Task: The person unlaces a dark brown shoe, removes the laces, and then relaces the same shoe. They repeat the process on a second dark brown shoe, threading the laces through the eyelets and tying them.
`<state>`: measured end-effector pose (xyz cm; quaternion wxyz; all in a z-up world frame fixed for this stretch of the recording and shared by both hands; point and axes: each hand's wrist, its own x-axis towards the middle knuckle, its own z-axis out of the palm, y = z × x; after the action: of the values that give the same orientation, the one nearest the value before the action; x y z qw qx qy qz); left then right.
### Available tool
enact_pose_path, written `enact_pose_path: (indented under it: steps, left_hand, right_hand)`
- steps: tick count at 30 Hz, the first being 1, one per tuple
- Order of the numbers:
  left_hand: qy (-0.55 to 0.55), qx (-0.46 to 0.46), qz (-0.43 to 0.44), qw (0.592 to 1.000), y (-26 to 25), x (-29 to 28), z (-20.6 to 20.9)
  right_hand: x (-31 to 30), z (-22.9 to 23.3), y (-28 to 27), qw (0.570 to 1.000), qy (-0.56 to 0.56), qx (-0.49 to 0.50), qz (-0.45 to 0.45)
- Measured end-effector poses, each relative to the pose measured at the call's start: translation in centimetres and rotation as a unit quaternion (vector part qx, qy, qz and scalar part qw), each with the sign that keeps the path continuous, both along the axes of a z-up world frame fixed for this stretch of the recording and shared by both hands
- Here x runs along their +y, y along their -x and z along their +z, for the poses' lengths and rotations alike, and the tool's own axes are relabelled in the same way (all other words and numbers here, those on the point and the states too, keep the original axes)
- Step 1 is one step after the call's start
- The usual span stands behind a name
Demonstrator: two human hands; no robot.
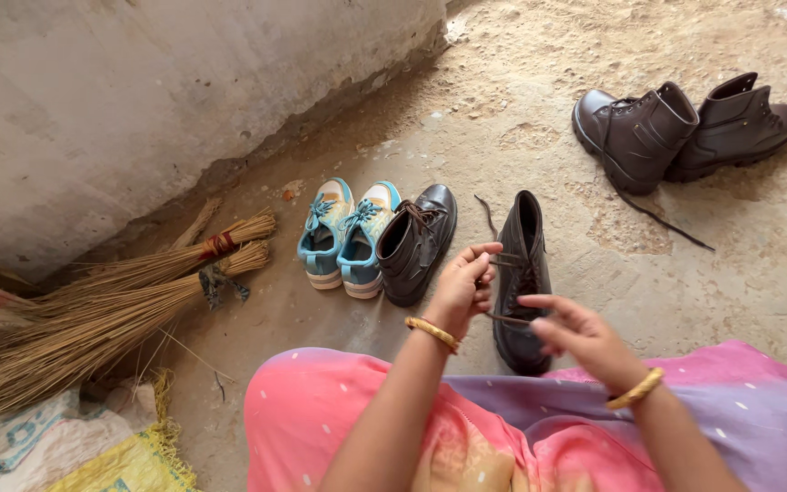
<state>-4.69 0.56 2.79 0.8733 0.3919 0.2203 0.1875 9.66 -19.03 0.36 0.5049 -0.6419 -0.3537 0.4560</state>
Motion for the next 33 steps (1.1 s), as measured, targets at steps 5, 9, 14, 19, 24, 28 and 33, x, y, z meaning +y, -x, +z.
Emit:
enact_pose_path:
  steps: [5, 9, 14, 19, 24, 28, 33]
  left_hand:
    - [-0.202, 0.101, -0.026, 0.974, 0.6, -0.2, -1.3]
    - [-0.334, 0.163, -0.023, 0.928, 1.1, -2.2, -0.8]
    - [-0.736, 0.241, 0.168, 0.609, 1.3, -5.1, 3.1]
    - [-0.655, 0.188, 0.063, 0.729, 0.6, -5.9, 5.1]
    - [-0.494, 0.177, 0.078, 0.848, -0.4, -5.2, 4.1]
    - [-0.512, 0.190, 0.145, 0.825, -1.1, -4.2, 3.7]
    - [-0.626, 0.205, 0.189, 0.728, -1.3, -3.6, 3.8]
  right_hand:
    - [-0.5, 1.2, -3.1, 0.997, -0.047, 0.008, -0.053]
    - [0.1, 0.1, -3.5, 0.996, -0.034, 0.033, -0.076]
    - [1.2, -1.7, -2.4, 0.993, -0.049, -0.002, -0.106]
    - [2.0, -2.2, -1.7, 0.984, -0.125, -0.027, -0.126]
    - [3.1, 0.0, -1.1, 0.978, -0.126, -0.053, -0.155]
    - [4.5, 3.3, -0.7, 0.937, -0.136, -0.284, -0.152]
    - [6.1, 4.9, -0.7, 0.853, -0.181, -0.472, -0.130]
